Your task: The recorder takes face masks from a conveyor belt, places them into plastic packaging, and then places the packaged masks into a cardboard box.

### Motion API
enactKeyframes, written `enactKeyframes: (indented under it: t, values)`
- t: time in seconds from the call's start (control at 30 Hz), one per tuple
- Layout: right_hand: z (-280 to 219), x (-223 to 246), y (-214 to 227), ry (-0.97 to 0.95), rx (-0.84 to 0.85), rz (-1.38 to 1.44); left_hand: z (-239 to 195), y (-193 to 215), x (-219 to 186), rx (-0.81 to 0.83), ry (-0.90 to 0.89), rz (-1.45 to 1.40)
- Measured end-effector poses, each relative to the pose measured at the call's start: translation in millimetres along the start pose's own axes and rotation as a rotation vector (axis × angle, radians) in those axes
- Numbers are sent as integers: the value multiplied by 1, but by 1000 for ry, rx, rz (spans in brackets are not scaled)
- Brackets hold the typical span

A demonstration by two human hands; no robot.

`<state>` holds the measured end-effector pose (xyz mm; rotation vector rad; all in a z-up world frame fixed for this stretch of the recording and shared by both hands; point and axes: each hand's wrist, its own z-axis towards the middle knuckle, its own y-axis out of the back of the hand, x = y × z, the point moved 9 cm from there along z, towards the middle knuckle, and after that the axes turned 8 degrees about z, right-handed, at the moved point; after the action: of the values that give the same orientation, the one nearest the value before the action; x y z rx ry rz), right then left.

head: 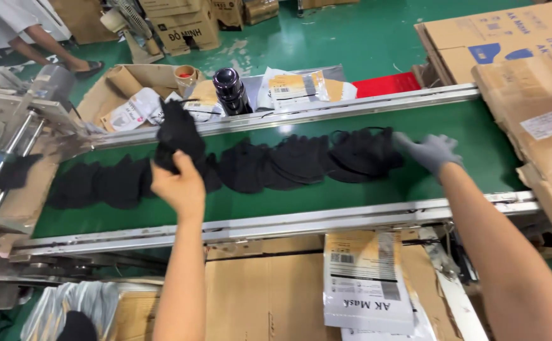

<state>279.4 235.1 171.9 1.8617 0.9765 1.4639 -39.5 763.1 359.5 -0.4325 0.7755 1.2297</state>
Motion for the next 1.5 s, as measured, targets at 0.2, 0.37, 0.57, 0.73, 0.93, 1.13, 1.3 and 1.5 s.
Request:
enactKeyframes:
  t: [0.2,0.37,0.57,0.73,0.93,1.13,1.3,1.5]
  values:
    - [4,31,-28,285,-127,33,10,10,5,51,-57,233]
    - [-16,-21,61,311,-403,592,-3,-41,-15,156,-267,323]
    - [-58,98,-3,276,84,1001,-124,-216,-30,936,-637,658]
    - [-78,152,-8,84,-113,-228,-188,-228,-33,1593,-332,808]
    - [-74,145,-71,584,-12,282,-234,-287,51,1090,-652,933]
    - [-105,68,-28,329,50,763,-177,-233,6,1098,-453,567]
    - [-208,46,-25,178,111,709,-219,-125,-123,852,-426,-63]
    - [-368,87,1,717,103,919,-316,-66,-121,1229,378,-420]
